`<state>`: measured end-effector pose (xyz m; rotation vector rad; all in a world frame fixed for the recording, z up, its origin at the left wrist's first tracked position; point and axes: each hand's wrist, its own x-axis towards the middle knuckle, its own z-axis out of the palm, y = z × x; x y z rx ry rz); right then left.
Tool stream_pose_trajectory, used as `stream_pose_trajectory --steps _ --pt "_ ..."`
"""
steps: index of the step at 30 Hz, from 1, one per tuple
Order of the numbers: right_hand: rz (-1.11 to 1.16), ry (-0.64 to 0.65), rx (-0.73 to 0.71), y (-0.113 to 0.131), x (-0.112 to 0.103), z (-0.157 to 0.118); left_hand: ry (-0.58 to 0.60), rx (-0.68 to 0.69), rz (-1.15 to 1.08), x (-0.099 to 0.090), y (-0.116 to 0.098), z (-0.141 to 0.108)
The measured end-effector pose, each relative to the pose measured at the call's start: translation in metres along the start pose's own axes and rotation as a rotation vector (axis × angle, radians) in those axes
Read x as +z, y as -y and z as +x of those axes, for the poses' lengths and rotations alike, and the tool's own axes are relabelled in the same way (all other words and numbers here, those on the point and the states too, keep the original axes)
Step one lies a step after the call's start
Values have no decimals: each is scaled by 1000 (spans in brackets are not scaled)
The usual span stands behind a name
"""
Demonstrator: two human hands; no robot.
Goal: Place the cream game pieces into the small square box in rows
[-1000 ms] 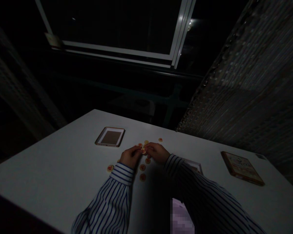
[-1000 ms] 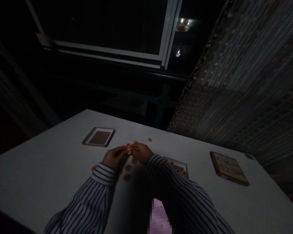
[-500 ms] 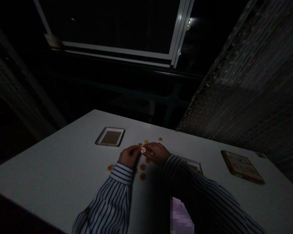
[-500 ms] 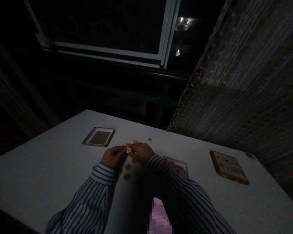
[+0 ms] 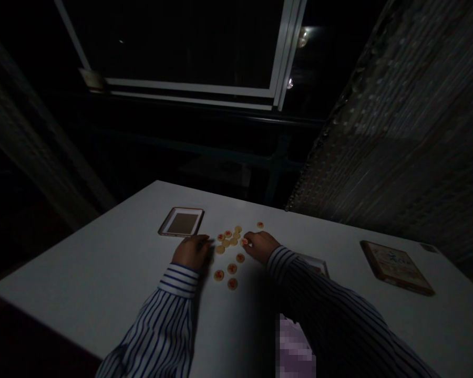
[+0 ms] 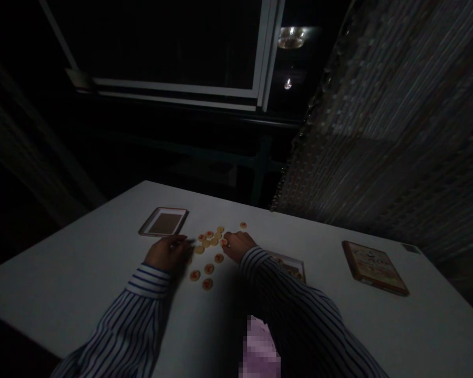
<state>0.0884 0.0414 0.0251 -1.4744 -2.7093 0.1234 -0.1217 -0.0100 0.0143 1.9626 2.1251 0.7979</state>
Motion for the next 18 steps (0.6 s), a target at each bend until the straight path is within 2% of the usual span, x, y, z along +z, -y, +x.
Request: stream_pose_trajectory --steps 3,7,12,18 --pt "-64 8 -14 0 2 -1 64 79 55 -1 -1 -1" --pt "-119 8 -12 0 5 -2 161 192 106 2 -13 -3" --pt "-129 44 4 -2 6 -3 167 216 229 10 -26 -3" --pt "-101 -5 0 -7 4 -6 196 240 377 16 -28 1"
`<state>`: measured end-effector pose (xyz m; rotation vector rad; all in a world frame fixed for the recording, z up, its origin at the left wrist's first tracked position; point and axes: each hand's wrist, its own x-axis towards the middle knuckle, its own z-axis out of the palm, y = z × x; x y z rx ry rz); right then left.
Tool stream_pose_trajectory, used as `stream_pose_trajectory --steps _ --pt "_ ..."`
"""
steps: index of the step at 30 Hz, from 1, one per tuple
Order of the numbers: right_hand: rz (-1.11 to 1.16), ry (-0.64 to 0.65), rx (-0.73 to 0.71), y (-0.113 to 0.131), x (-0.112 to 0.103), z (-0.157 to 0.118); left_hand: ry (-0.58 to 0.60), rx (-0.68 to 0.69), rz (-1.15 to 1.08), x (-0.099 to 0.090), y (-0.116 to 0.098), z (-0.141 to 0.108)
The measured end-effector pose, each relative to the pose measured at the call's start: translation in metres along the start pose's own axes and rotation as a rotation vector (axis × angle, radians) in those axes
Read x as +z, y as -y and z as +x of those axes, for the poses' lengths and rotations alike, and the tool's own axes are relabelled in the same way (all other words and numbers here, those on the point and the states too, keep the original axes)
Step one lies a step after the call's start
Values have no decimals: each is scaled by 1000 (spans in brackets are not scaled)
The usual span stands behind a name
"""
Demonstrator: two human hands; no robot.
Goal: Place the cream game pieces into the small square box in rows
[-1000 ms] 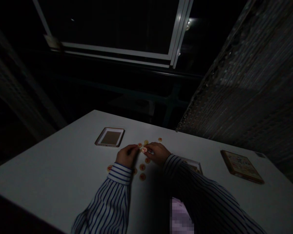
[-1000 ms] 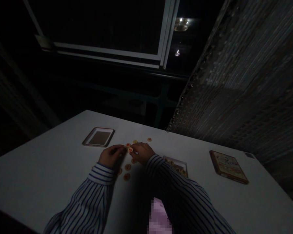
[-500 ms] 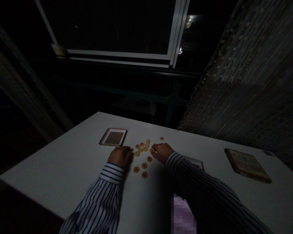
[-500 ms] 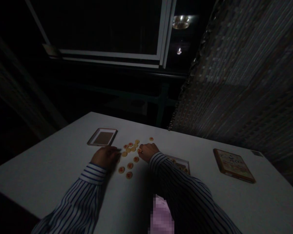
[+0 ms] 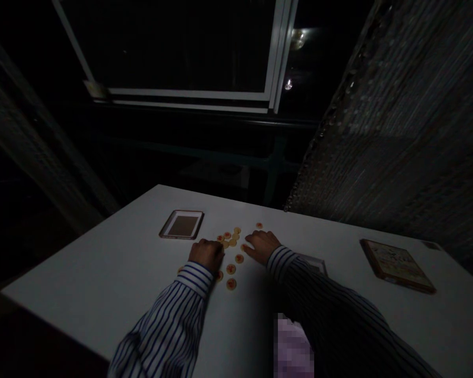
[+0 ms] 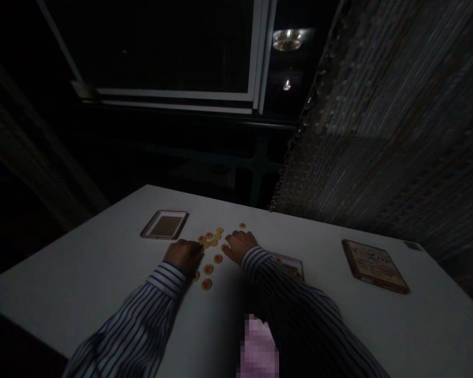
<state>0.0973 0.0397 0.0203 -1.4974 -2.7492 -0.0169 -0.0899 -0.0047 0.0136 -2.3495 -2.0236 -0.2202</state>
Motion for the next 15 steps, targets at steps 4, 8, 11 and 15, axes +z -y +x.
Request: stream_pose_trajectory --steps 4,8,11,15 --pt "26 -20 -11 -2 -2 -2 32 -58 31 -7 -7 0" --pt "47 -34 -17 -1 -7 -3 40 -77 -10 -10 -9 -1" --pt "74 -58 -33 1 -12 -4 -1 -78 -165 -8 -2 -1" --pt "121 -113 -92 7 -19 -5 -37 -88 -584 -6 8 1"
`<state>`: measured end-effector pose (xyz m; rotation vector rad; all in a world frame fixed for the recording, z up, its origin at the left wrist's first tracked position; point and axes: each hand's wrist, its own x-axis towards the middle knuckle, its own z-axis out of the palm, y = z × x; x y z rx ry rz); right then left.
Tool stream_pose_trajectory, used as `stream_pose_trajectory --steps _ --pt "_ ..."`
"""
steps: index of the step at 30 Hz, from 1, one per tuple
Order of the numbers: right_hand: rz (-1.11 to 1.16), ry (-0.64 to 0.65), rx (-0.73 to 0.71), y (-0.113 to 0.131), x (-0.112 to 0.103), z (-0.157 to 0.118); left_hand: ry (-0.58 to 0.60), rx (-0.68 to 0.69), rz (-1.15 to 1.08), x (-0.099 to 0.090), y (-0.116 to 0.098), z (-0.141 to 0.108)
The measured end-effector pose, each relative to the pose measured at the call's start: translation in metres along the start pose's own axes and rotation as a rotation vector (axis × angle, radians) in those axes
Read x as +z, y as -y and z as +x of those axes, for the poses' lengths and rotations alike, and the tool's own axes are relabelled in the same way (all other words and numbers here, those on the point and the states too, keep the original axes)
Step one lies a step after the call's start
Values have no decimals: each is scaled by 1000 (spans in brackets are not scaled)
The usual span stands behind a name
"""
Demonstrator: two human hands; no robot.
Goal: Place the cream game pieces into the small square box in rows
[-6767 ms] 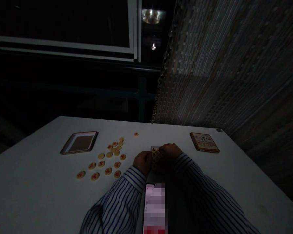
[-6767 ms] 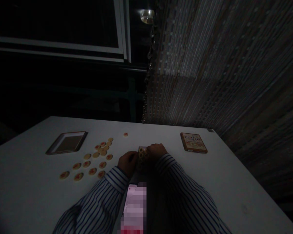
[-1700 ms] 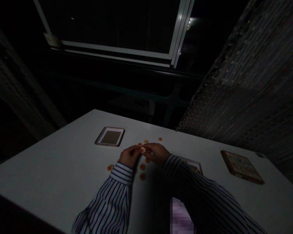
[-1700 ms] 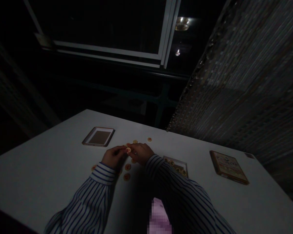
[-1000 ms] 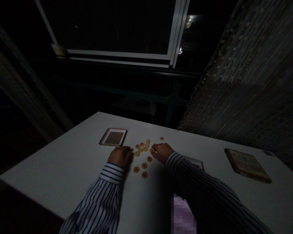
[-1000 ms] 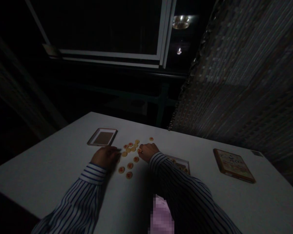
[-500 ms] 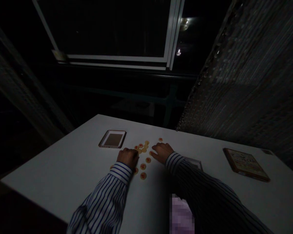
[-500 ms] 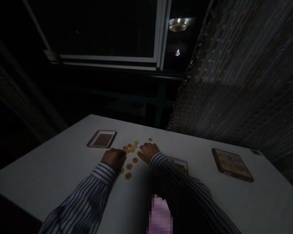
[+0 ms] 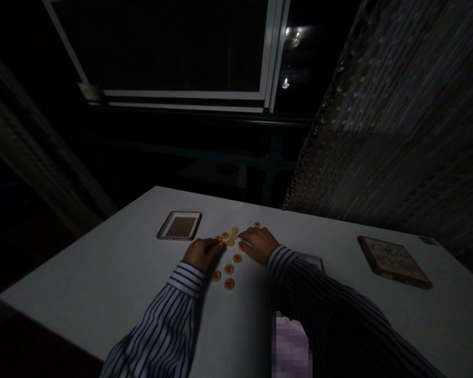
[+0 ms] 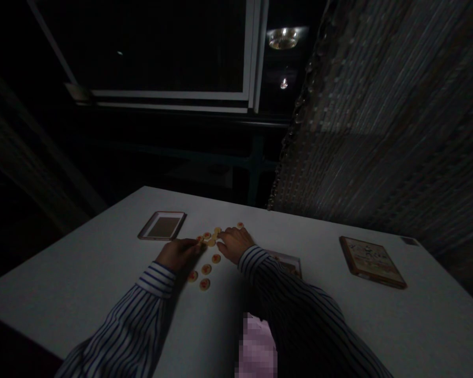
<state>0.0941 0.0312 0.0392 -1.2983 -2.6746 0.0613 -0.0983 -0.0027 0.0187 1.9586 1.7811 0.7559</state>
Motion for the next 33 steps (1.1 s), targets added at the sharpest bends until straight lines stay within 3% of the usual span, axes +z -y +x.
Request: stream_pose_trajectory --steps 6,13,23,28,33 --pt "113 -143 -148 12 -6 -1 -26 -39 -526 -5 -5 -2" --pt "220 -254 -221 26 -3 0 19 -53 -723 -4 -3 -5" --pt "250 -282 -207 36 4 2 23 -83 -803 -1 -6 -9" --pt "233 -248 -190 38 7 1 29 -76 -725 1 -2 -12" --pt "172 -164 -121 35 6 -1 -45 -56 -590 3 2 -15"
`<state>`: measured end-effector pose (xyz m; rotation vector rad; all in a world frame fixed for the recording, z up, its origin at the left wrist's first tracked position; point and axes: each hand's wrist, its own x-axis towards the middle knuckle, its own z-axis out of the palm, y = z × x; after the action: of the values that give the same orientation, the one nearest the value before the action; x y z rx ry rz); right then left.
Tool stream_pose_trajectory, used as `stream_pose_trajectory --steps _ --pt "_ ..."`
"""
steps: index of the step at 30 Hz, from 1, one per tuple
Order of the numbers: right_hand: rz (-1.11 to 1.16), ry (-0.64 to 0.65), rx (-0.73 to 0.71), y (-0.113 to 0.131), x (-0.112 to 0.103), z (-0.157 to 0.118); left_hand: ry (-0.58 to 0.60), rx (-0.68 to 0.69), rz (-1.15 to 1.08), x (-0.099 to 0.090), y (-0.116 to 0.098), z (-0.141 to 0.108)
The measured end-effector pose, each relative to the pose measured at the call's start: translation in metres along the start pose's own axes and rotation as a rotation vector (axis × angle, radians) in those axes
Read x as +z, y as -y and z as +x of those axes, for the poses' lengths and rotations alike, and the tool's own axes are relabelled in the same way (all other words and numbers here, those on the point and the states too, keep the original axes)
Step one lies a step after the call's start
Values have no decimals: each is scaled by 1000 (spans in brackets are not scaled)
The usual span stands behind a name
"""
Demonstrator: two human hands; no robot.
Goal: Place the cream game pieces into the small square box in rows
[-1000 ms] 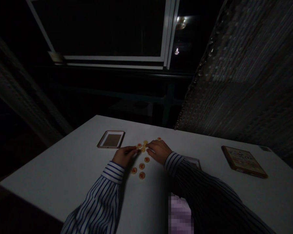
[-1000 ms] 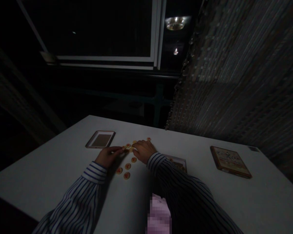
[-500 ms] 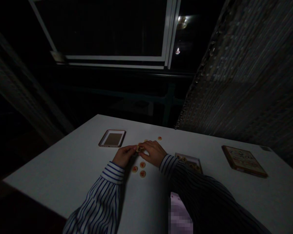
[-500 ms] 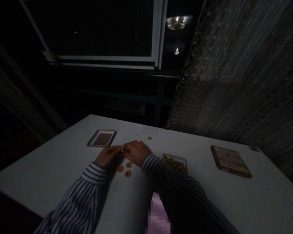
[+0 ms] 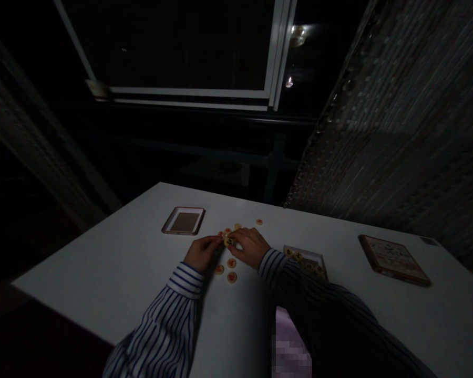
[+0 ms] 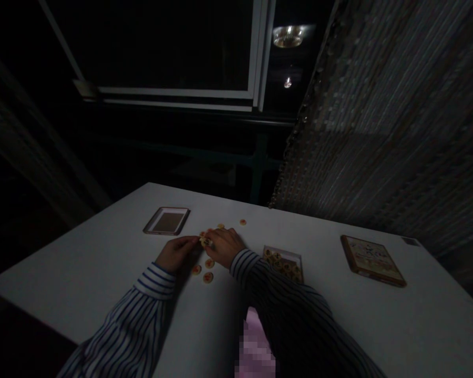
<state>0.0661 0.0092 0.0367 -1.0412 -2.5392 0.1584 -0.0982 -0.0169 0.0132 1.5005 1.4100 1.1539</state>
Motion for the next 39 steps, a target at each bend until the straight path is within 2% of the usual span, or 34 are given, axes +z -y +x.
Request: stream_pose_trajectory --steps 6,11,15,20,27,39 --pt "-103 126 144 -22 -5 -2 -87 7 237 0 3 -5" --pt "-158 180 225 -49 -12 -3 -85 72 522 -2 3 -8" --pt "-206 242 289 -61 -14 -4 -47 101 656 -3 3 -6" --pt "-220 311 294 -63 -10 -7 12 147 760 -5 4 -1" --pt "-226 349 293 -62 -9 -9 27 169 890 -9 5 8" --pt "-160 258 256 -59 -11 -3 101 196 1086 7 2 32"
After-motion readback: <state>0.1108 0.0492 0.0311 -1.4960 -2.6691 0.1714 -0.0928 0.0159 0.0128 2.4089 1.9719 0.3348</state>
